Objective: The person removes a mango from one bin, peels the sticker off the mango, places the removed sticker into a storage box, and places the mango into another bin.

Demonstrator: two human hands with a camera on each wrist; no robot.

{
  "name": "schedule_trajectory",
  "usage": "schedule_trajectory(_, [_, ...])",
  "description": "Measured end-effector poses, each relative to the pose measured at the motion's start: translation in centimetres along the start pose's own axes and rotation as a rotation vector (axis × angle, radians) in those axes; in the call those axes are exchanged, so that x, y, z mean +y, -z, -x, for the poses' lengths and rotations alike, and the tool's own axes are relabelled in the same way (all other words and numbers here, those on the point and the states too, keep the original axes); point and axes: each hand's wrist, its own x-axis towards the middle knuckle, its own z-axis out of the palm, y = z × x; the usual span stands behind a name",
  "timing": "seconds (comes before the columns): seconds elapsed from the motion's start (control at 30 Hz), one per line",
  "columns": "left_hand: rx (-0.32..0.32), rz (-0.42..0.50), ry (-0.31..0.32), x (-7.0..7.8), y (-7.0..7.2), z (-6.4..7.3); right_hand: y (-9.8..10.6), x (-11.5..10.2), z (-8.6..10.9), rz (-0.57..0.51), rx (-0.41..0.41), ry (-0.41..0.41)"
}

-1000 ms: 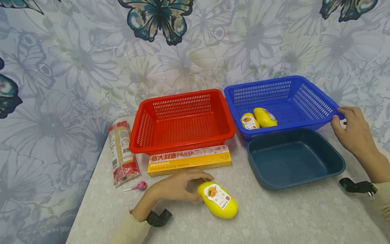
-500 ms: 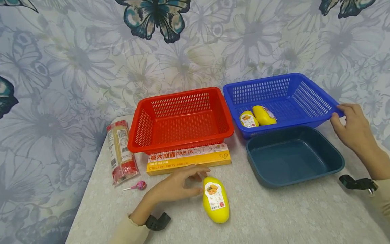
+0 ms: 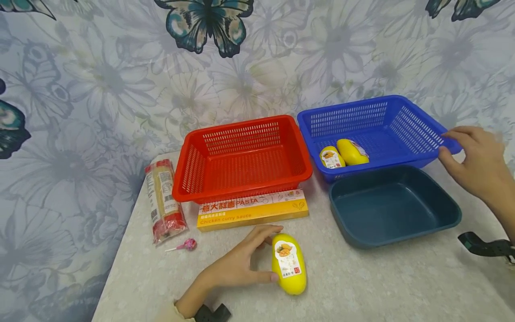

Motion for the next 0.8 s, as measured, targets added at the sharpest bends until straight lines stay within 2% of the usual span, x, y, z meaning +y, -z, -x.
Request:
schedule_trajectory(0.23, [0.023, -0.030, 0.030, 0.0, -0.9, 0.0, -0.8, -4.7, 0.1, -0.083, 0.002, 0.300])
schedule_trajectory(0.43, [0.037, -0.082, 0.052, 0.2, -1.4, 0.0, -1.5, -9.0, 0.3, -0.199, -0.061, 0.479])
schedule_trajectory(0.63, [0.032, -0.115, 0.084, 0.2, -1.5, 0.2, -2.4, -12.6, 1.0, -0.274, -0.083, 0.603])
schedule_trajectory(0.8, [0.043, -0.146, 0.065, 0.1, -1.4, 0.2, -2.6, -15.0, 2.1, -0.290, -0.181, 0.594])
